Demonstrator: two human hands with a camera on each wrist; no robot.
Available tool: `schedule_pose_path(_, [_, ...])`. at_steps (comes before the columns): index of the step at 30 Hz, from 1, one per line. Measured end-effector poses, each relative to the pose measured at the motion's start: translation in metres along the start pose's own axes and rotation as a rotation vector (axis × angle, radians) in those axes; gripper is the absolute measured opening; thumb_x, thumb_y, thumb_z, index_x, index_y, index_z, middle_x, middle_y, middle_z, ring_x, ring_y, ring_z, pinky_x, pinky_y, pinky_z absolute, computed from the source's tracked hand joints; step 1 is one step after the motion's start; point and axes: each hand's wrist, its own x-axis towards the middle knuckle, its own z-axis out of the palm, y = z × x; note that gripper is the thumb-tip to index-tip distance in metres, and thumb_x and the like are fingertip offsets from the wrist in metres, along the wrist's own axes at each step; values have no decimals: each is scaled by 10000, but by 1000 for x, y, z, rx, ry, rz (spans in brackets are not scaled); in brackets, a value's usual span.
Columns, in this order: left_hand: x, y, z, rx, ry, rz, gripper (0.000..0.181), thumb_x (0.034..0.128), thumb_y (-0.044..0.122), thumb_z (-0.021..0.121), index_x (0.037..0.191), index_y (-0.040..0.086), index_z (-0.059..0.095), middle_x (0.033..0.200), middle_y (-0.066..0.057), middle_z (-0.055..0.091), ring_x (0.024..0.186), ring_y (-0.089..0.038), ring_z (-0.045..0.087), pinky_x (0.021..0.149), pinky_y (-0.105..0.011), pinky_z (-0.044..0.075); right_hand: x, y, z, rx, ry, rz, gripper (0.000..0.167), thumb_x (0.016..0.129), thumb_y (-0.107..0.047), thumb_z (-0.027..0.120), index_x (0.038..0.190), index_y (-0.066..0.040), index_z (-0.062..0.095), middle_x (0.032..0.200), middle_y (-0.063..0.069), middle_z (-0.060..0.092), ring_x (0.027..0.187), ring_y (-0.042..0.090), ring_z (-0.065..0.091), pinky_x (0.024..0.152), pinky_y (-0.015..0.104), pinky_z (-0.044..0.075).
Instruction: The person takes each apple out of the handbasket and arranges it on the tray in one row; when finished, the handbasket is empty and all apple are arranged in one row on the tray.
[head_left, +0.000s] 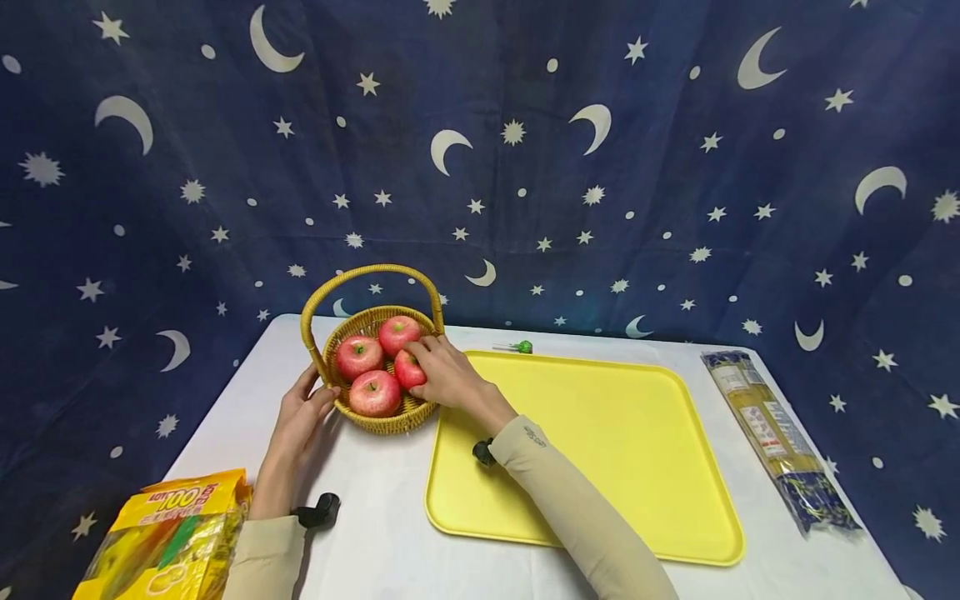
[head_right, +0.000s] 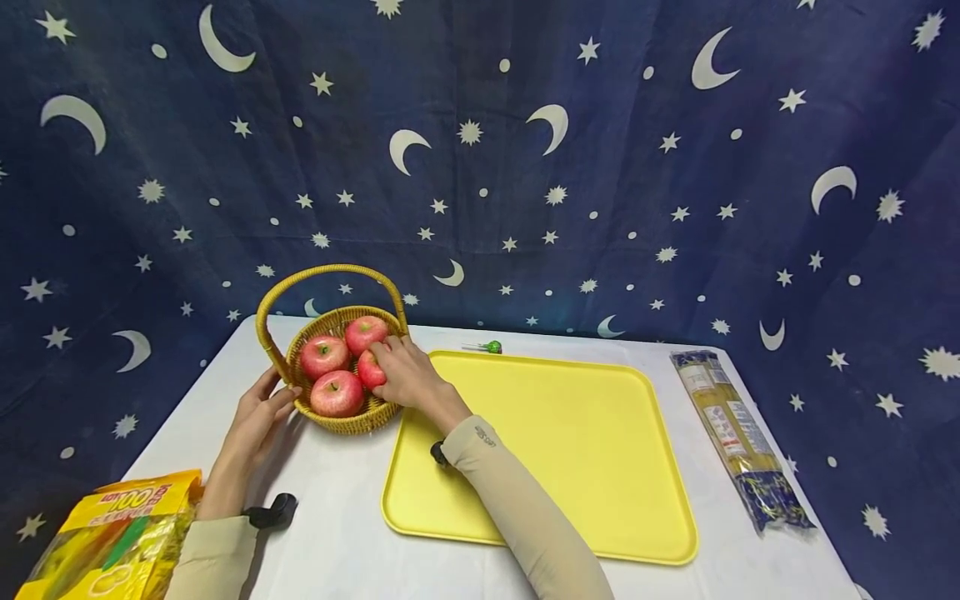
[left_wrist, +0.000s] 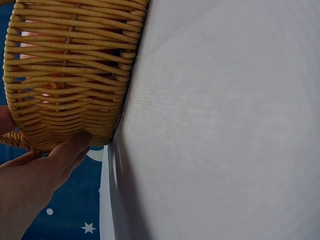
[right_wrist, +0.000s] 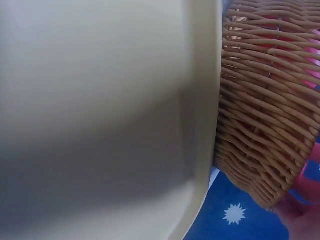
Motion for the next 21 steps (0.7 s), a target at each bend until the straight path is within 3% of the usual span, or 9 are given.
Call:
schedule_pose_path(6, [1, -1, -3, 9, -9, -9, 730, 1036, 21, 458, 1663, 84, 90, 1736, -87, 94, 1317, -112, 447, 961, -63, 451, -13, 3, -3, 204, 104, 22, 704, 856, -313, 825, 1471, -144, 526, 1399, 106, 531, 1232, 276, 526, 1038, 401, 529])
schedule_pose_path(13, [0, 1, -1, -18, -27, -14, 731, 1041, 14, 437, 1664, 87, 63, 1740, -74, 68, 1350, -138, 418, 972, -65, 449, -36, 5, -17, 496, 184, 35, 724, 840, -263, 853, 1466, -142, 510, 1388, 89, 513, 1230, 237, 568, 1033, 371, 553])
schedule_pose_path(19, [0, 4, 0, -50, -40, -21, 743, 1040, 5, 436, 1663, 80, 38, 1741, -85, 37, 1396, -176, 371, 1005, -72, 439, -58, 7, -31, 585, 227, 77, 727, 824, -295, 870, 1455, -185, 527, 1384, 40, 523, 1235, 204, 561, 1012, 360, 564])
schedule_pose_path(21, [0, 3, -2, -36, -41, -35, 745, 1045, 11, 436, 1665, 97, 32, 1743, -68, 30, 1426, -193, 355, 1087, -127, 416, -66, 9, -33, 582, 237, 95, 722, 818, -300, 876, 1448, -192, 539, 1377, 24, 530, 1231, 191, 561, 1012, 353, 562])
